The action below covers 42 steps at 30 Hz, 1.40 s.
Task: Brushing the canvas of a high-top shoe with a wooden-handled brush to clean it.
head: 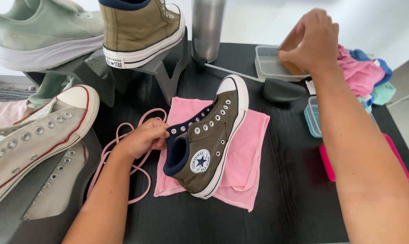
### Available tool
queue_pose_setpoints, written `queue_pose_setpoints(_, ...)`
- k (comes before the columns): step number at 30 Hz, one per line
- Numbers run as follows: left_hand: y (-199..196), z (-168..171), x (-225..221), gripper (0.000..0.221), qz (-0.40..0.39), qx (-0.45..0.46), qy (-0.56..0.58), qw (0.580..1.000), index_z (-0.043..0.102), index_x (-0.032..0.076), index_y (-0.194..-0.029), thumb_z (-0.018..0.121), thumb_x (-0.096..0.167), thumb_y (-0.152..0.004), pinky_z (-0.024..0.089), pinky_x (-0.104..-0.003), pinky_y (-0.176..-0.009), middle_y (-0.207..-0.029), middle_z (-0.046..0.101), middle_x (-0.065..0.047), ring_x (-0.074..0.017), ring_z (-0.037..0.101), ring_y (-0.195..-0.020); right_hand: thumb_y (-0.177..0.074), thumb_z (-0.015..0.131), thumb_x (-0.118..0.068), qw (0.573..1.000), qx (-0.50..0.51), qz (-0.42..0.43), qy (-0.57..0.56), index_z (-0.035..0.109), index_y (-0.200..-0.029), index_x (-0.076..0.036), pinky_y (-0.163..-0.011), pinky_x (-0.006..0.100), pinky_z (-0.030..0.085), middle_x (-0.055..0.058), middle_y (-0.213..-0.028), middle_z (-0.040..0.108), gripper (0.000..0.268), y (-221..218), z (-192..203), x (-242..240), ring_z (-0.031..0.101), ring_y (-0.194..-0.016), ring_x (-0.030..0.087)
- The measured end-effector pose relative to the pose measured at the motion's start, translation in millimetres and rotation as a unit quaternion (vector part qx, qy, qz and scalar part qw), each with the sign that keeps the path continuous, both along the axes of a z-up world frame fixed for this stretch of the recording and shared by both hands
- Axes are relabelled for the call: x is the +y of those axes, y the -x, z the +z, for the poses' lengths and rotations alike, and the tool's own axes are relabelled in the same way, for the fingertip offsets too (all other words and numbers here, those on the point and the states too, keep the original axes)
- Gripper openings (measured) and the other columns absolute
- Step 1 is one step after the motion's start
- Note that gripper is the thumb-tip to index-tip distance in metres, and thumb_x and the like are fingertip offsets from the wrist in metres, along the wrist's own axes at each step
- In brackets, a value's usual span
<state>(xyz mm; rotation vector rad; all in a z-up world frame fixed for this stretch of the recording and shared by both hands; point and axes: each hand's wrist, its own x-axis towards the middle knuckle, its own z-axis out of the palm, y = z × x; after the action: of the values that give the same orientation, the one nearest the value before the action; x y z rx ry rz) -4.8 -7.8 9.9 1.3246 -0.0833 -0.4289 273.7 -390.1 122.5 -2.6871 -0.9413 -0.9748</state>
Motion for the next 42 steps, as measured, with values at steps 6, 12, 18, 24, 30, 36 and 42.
queue_pose_setpoints(6, -3, -2, 1, 0.035, 0.003, -0.005, 0.006, 1.0, 0.045, 0.006, -0.045, 0.052, 0.008, -0.079, 0.027, -0.028, -0.054, -0.048, 0.028, 0.001, -0.0113, 0.026, -0.048, -0.081, 0.088, -0.034, 0.979, 0.172, 0.003, -0.105, 0.046, -0.127, -0.002, -0.077, 0.045, 0.044, 0.015, -0.121, 0.05, 0.07, 66, 45, 34, 0.052, -0.106, 0.032)
queue_pose_setpoints(12, -5, -8, 1, 0.033, -0.005, -0.01, 0.014, 1.0, 0.045, 0.006, -0.046, 0.051, 0.007, -0.078, 0.024, -0.028, -0.053, -0.049, 0.03, 0.001, -0.0105, 0.026, -0.05, -0.075, 0.087, -0.016, 0.934, 0.281, 0.118, -0.185, 0.049, -0.117, -0.013, -0.079, 0.033, 0.05, 0.004, -0.123, 0.057, 0.056, 146, 64, 57, 0.056, -0.108, 0.019)
queue_pose_setpoints(18, -3, -5, 2, 0.038, -0.003, -0.006, -0.011, 1.0, 0.046, 0.007, -0.047, 0.052, 0.009, -0.084, 0.027, -0.026, -0.053, -0.049, 0.03, 0.001, -0.0101, 0.027, -0.049, -0.077, 0.073, -0.025, 0.933, 0.146, 0.243, -0.221, 0.048, -0.134, -0.008, -0.09, 0.038, 0.047, 0.013, -0.141, 0.054, 0.065, 223, 21, 46, 0.057, -0.128, 0.029)
queue_pose_setpoints(24, -2, -1, 1, 0.037, -0.004, -0.013, -0.019, 1.0, 0.045, 0.007, -0.048, 0.051, 0.009, -0.084, 0.027, -0.027, -0.054, -0.051, 0.029, 0.0, -0.0116, 0.028, -0.05, -0.065, 0.09, -0.029, 0.889, 0.118, 0.329, -0.296, 0.044, -0.133, -0.004, -0.116, 0.047, 0.049, 0.026, -0.142, 0.052, 0.085, 252, -47, 45, 0.057, -0.136, 0.039)
queue_pose_setpoints(30, 1, -6, -12, 0.038, 0.079, -0.022, -0.009, 0.997, 0.049, -0.001, -0.043, 0.064, 0.012, -0.076, 0.026, -0.022, -0.041, -0.044, 0.023, -0.003, -0.0095, 0.027, -0.04, -0.052, 0.1, -0.042, 0.856, 0.16, 0.358, -0.338, 0.059, -0.124, -0.002, -0.108, 0.046, 0.045, 0.024, -0.138, 0.058, 0.092, 264, -74, 65, 0.059, -0.129, 0.039)
queue_pose_setpoints(36, -6, -15, -6, 0.037, 0.078, -0.03, -0.009, 0.996, 0.05, -0.001, -0.044, 0.064, 0.012, -0.075, 0.023, -0.022, -0.04, -0.043, 0.024, -0.001, -0.0088, 0.029, -0.039, -0.061, 0.098, -0.026, 0.893, 0.16, 0.259, -0.331, 0.053, -0.131, -0.001, -0.095, 0.038, 0.048, 0.019, -0.141, 0.055, 0.087, 239, -54, 70, 0.06, -0.12, 0.03)
queue_pose_setpoints(42, -3, -13, -8, 0.037, 0.051, -0.028, -0.015, 0.998, 0.051, -0.001, -0.043, 0.064, 0.011, -0.075, 0.021, -0.022, -0.041, -0.041, 0.025, -0.001, -0.0086, 0.024, -0.04, -0.053, 0.099, -0.024, 0.854, 0.144, 0.401, -0.298, 0.058, -0.112, 0.002, -0.077, 0.042, 0.048, 0.02, -0.114, 0.059, 0.076, 269, -35, 76, 0.057, -0.088, 0.038)
